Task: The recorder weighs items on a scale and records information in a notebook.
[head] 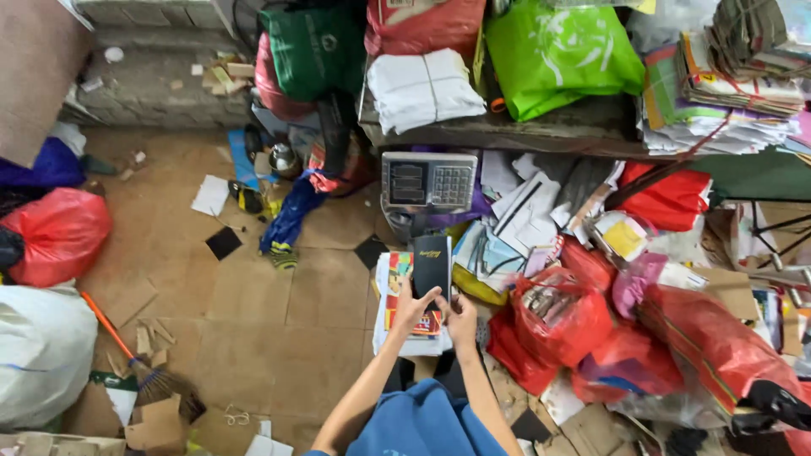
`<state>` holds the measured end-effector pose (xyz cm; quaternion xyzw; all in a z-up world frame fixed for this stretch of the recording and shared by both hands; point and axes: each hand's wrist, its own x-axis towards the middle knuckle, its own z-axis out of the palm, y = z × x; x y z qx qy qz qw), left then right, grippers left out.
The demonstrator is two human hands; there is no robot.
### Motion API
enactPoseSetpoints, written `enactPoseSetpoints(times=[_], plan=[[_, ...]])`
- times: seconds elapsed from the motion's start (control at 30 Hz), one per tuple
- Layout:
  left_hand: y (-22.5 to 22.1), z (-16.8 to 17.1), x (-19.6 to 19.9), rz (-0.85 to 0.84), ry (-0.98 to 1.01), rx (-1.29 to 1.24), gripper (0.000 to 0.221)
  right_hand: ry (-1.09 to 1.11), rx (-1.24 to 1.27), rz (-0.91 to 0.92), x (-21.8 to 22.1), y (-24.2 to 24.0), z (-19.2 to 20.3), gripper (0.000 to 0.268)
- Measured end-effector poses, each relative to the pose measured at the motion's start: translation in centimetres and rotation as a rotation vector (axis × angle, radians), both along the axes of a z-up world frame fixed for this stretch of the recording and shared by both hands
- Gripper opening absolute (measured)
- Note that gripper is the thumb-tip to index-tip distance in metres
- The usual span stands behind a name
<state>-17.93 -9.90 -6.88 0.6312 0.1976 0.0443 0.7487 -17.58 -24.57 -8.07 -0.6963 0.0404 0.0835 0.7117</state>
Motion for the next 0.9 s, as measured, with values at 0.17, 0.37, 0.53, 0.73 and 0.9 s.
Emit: enactPoseSetpoints(times=[0.17,0.37,0.53,0.73,0.9], plan=[[2.5,1.4,0.1,0.074,0.022,0.157,0.104,-0.111,-0.296,0.146,-1.9,2.3,5.6,0.031],[1.5,0.7,1.5,0.162,-0.057,0.069,0.117,-0.205,-0.425,0.367,-0.4,0.6,7.3,0.034],[-1.0,0.7,3.0,0.172,0.098,-0.009,0.104,-0.073,-0.196,0.384,2.0,-2.2,5.8,0.047],[-2.0,-0.9,7.1,0.079,-0.003,-0.369,0.075,-0.050,-0.010,0.400,6.7,-4.6,5.1,0.073],[-0.8,-1.9,11.5,-0.011,-0.104,-0.577,0.054,-0.277,-0.317,0.269,9.2,-4.9,12.7,0.062]])
